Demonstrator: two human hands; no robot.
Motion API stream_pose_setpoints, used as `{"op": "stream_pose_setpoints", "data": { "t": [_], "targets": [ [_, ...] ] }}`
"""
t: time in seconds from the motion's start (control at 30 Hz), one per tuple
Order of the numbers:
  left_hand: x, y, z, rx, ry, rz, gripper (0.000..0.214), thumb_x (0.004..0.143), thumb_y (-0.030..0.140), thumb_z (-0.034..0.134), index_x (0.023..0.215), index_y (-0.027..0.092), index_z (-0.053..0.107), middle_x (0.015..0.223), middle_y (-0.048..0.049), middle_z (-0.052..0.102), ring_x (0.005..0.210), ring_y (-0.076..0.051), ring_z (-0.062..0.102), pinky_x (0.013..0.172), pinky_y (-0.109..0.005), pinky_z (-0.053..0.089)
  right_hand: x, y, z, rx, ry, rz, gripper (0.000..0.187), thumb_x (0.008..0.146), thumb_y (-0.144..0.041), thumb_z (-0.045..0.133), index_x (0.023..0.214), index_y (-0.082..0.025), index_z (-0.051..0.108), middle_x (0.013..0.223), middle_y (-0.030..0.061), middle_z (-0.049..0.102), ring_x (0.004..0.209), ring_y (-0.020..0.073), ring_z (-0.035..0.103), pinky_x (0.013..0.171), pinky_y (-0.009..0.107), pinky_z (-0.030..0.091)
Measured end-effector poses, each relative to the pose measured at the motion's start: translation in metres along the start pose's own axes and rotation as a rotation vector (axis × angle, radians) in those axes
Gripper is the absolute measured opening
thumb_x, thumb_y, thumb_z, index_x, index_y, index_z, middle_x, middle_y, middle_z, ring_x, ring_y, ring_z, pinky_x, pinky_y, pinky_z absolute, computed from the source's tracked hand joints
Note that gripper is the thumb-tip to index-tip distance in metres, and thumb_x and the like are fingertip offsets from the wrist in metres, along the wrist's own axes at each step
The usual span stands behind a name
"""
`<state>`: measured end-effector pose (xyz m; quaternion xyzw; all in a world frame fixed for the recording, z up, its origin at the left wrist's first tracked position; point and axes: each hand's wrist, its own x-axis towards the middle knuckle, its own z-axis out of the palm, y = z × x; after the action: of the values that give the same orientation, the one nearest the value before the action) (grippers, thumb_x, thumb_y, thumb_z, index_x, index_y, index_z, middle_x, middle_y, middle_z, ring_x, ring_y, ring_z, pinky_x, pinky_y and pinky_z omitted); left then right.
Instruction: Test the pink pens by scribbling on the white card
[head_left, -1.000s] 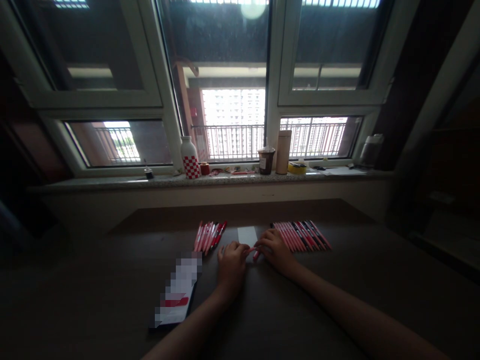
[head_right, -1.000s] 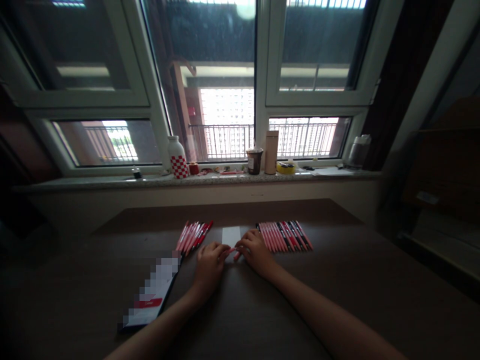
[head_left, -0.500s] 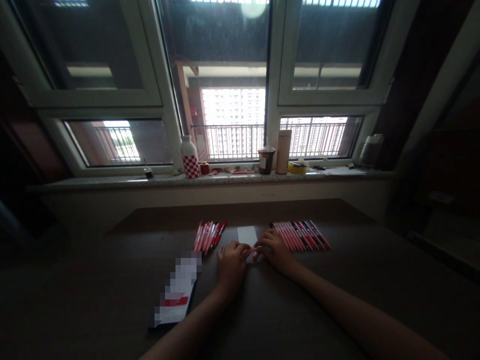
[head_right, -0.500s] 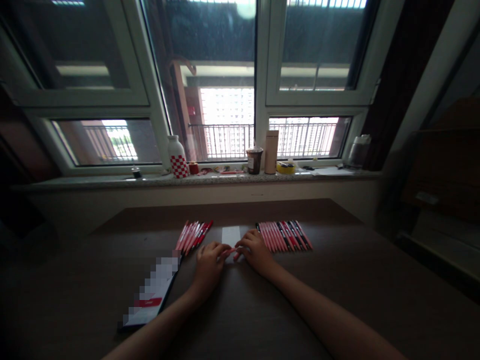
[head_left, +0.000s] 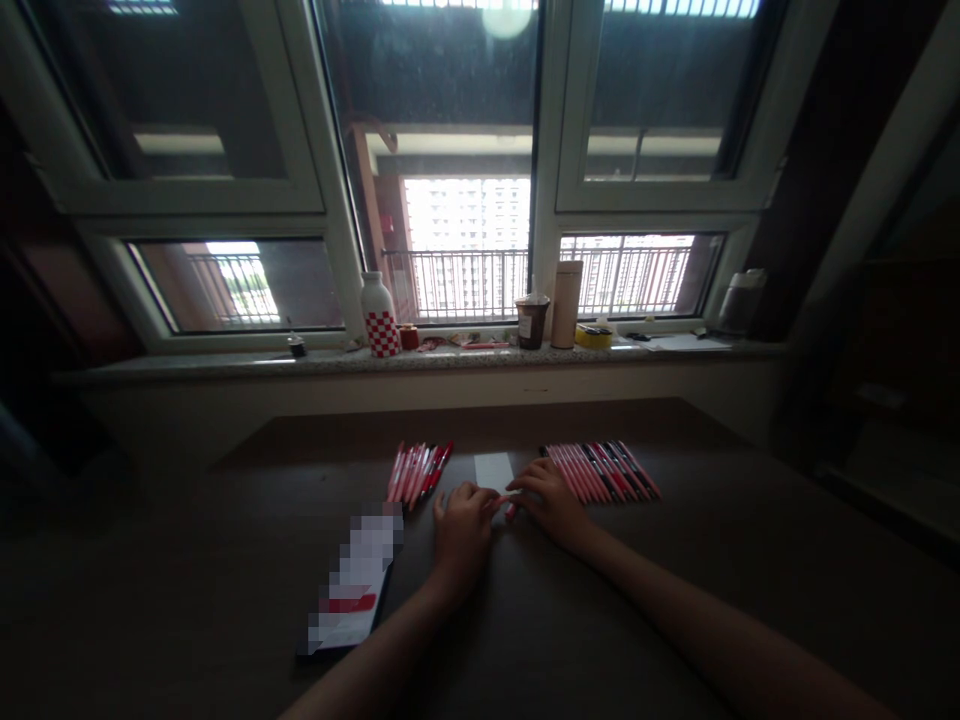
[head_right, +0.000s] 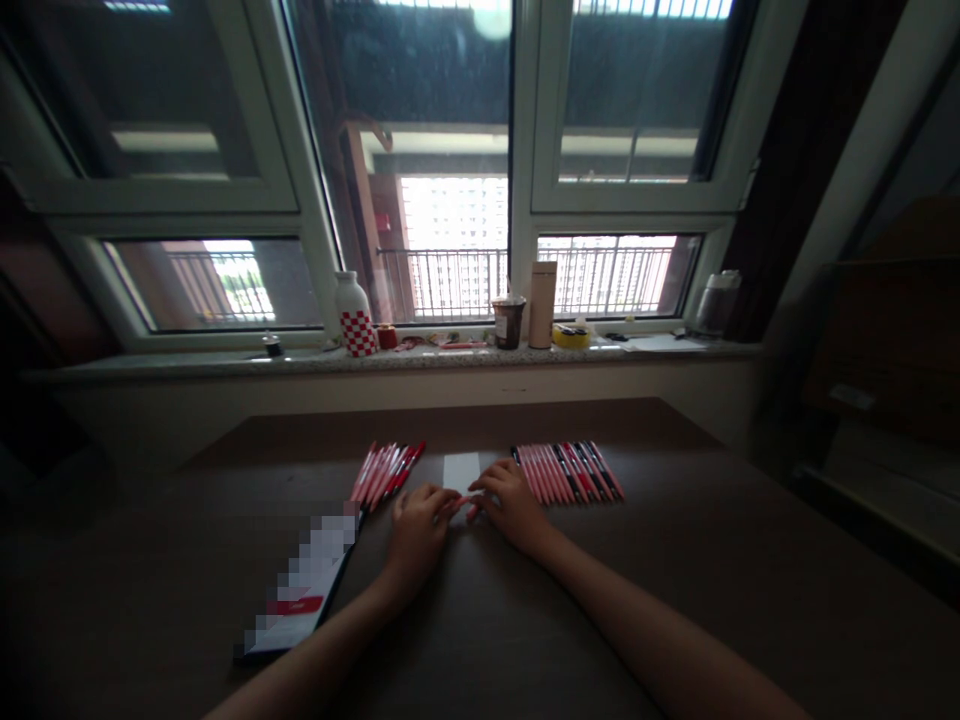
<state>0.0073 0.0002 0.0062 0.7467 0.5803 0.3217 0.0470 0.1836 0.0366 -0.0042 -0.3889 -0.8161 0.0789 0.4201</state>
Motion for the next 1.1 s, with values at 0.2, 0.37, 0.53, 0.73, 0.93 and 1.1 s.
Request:
{"op": "stream_pose_setpoints", "data": {
  "t": [0.2, 0.37, 0.53, 0.73, 0.93, 1.1],
  "targets": [
    [0.0001, 0.0015, 0.0, 0.027, 0.042, -0.049, 0.031, 0.091, 0.039, 0.037, 0.099, 0.027, 0.065, 0.098, -0.0026, 0.062, 0.098, -0.019, 0.054, 0.101, -0.045, 0.024, -0.001, 0.0023, 0.0005, -0.018, 0.077, 0.002, 0.022, 0.081, -0.018, 0.064, 0.103, -0.023, 0.066, 0.098, 0.006, 0.06, 0.1, 0.0225, 0.047, 0.089, 0.039, 0.04],
    [0.0002, 0.0036, -0.0021, 0.087, 0.066, -0.101, 0.032, 0.092, 0.037, 0.036, 0.098, 0.025, 0.064, 0.098, -0.0033, 0.063, 0.097, -0.02, 0.053, 0.097, -0.042, 0.027, -0.0015, 0.003, 0.0006, -0.041, 0.084, 0.013, 0.014, 0.08, -0.011, 0.061, 0.09, -0.021, 0.066, 0.091, 0.0053, 0.059, 0.097, 0.0225, 0.046, 0.087, 0.039, 0.039],
    [0.0, 0.0027, -0.0016, 0.12, 0.087, -0.108, 0.032, 0.092, 0.038, 0.035, 0.099, 0.025, 0.064, 0.098, -0.0033, 0.062, 0.097, -0.019, 0.053, 0.093, -0.04, 0.029, -0.0021, 0.0018, 0.0001, -0.067, 0.002, 0.007, 0.019, 0.077, -0.006, 0.061, 0.087, -0.022, 0.068, 0.088, 0.0039, 0.062, 0.098, 0.0224, 0.046, 0.087, 0.038, 0.039],
    [0.0002, 0.0018, -0.0003, 0.133, 0.092, -0.12, 0.033, 0.093, 0.038, 0.034, 0.1, 0.026, 0.063, 0.098, -0.0028, 0.062, 0.097, -0.02, 0.053, 0.093, -0.04, 0.029, -0.0039, 0.0076, 0.0056, -0.093, -0.058, -0.031, 0.028, 0.075, 0.0, 0.058, 0.086, -0.023, 0.071, 0.09, 0.0041, 0.065, 0.099, 0.0218, 0.045, 0.086, 0.036, 0.04],
    [0.0004, 0.0016, -0.0011, 0.117, 0.096, -0.125, 0.031, 0.093, 0.035, 0.035, 0.102, 0.027, 0.063, 0.098, -0.0026, 0.061, 0.097, -0.02, 0.053, 0.093, -0.039, 0.029, -0.0044, 0.0071, 0.0059, -0.093, -0.075, -0.013, 0.026, 0.075, -0.001, 0.061, 0.085, -0.023, 0.071, 0.093, 0.0034, 0.063, 0.1, 0.021, 0.045, 0.087, 0.035, 0.04],
    [0.0001, 0.0003, -0.0002, 0.11, 0.092, -0.127, 0.032, 0.093, 0.031, 0.034, 0.103, 0.028, 0.064, 0.098, -0.0028, 0.061, 0.096, -0.019, 0.053, 0.092, -0.039, 0.029, -0.0032, 0.0026, 0.0033, -0.071, -0.08, -0.012, 0.018, 0.079, -0.007, 0.063, 0.085, -0.023, 0.07, 0.093, 0.0034, 0.063, 0.1, 0.0211, 0.045, 0.088, 0.035, 0.04]
  ]
}}
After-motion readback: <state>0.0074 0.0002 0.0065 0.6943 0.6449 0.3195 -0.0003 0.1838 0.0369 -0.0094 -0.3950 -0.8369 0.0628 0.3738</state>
